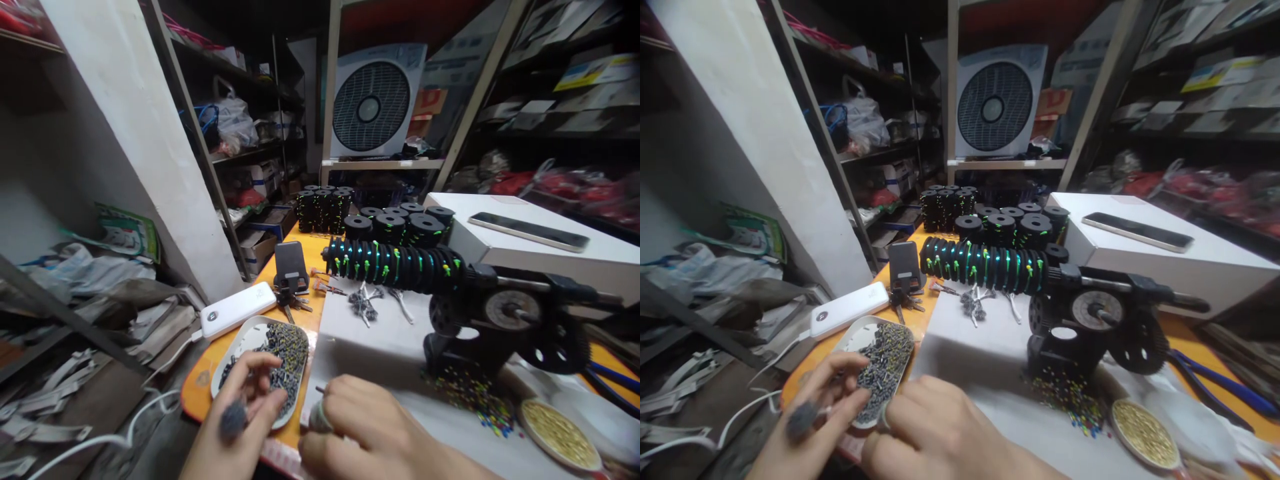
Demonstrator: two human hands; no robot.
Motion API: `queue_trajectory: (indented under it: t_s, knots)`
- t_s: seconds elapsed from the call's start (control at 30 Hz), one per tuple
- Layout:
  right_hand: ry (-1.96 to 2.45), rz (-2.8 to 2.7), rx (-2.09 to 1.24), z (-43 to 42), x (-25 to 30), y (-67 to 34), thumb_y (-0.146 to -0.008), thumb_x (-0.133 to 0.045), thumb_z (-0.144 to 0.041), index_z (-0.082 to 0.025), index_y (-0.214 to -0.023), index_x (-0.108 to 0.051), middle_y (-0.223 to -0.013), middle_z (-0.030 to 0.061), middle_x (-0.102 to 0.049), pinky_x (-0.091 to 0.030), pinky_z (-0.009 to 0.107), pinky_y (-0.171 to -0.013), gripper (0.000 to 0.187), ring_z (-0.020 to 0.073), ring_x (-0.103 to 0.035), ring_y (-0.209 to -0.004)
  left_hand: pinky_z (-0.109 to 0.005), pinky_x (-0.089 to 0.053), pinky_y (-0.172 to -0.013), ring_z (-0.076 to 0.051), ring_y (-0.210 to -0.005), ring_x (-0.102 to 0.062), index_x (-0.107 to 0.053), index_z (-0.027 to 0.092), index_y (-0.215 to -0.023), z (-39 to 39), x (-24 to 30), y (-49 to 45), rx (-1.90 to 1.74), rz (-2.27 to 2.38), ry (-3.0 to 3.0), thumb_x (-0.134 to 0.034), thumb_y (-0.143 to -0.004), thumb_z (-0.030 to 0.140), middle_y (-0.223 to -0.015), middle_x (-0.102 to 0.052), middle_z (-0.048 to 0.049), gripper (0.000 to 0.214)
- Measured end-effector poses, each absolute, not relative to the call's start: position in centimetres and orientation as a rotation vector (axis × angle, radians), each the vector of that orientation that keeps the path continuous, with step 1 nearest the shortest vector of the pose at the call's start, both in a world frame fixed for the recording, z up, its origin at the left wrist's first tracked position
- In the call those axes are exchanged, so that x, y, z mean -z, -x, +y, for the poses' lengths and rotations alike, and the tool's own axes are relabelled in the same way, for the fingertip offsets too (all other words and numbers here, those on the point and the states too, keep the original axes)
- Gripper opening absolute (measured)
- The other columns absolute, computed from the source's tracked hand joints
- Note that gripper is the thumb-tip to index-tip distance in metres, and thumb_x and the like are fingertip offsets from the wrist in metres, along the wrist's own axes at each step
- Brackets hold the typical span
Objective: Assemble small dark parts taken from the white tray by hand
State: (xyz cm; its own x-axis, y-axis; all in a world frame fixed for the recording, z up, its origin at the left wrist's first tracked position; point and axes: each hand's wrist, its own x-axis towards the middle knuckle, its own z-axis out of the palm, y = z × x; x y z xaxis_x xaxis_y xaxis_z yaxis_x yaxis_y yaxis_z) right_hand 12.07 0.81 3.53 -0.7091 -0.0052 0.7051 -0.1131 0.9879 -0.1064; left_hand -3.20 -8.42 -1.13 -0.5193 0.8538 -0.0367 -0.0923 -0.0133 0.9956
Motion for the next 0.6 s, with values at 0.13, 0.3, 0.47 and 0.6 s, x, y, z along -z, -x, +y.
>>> queue_trajectory:
  t_s: [0.13,0.3,0.47,0.6]
  knots:
    - [0.157,-2.328,-0.52,0.7,-4.1,-12.6,-0.09,-0.054,-0.008,-0.011,-0.083,-0.067,-0.071,0.0041,-0.051,-0.033,0.025,-0.057,0.016,0.0126,-0.044,-0.065,-0.024,-0.043,-0.074,-0.013,-0.074,-0.05,-0.048,0.028,-0.122,-7.9,2.7,3.6,-1.443,1.298,-0.926,-0.065,-0.087,0.056,-0.087,-0.051,0.001,0.048]
    - [0.465,-2.235,-0.85,1.3,-4.5,-12.7,-0.093,-0.055,-0.015,-0.015,-0.085,-0.067,-0.078,0.004,-0.059,-0.042,0.021,-0.065,0.015,0.0107,-0.054,-0.072,-0.019,-0.029,-0.054,-0.009,-0.057,-0.04,-0.056,0.022,-0.108,-8.1,3.4,1.4,-1.471,0.966,-0.733,-0.058,-0.088,0.066,-0.068,-0.048,0.0018,0.048]
    - [0.533,-2.174,-1.028,1.6,-3.4,-12.6,-0.094,-0.06,-0.021,-0.019,-0.086,-0.072,-0.081,0.0031,-0.065,-0.047,0.025,-0.07,0.015,0.0119,-0.059,-0.076,-0.017,-0.035,-0.049,-0.008,-0.051,-0.046,-0.059,0.016,-0.08,-7.6,2.3,-0.7,-1.57,0.994,-0.494,-0.072,-0.071,0.071,-0.059,-0.049,0.0019,0.057]
    - [0.536,-2.011,-1.329,1.6,-2.7,-12.4,-0.091,-0.067,-0.027,-0.019,-0.09,-0.077,-0.082,0.0047,-0.065,-0.051,0.024,-0.062,0.013,0.0127,-0.064,-0.072,-0.019,-0.038,-0.046,-0.009,-0.049,-0.049,-0.066,0.018,-0.1,-7.4,1.7,-1.2,-1.567,1.075,-0.458,-0.078,-0.063,0.07,-0.067,-0.058,-0.0004,0.065]
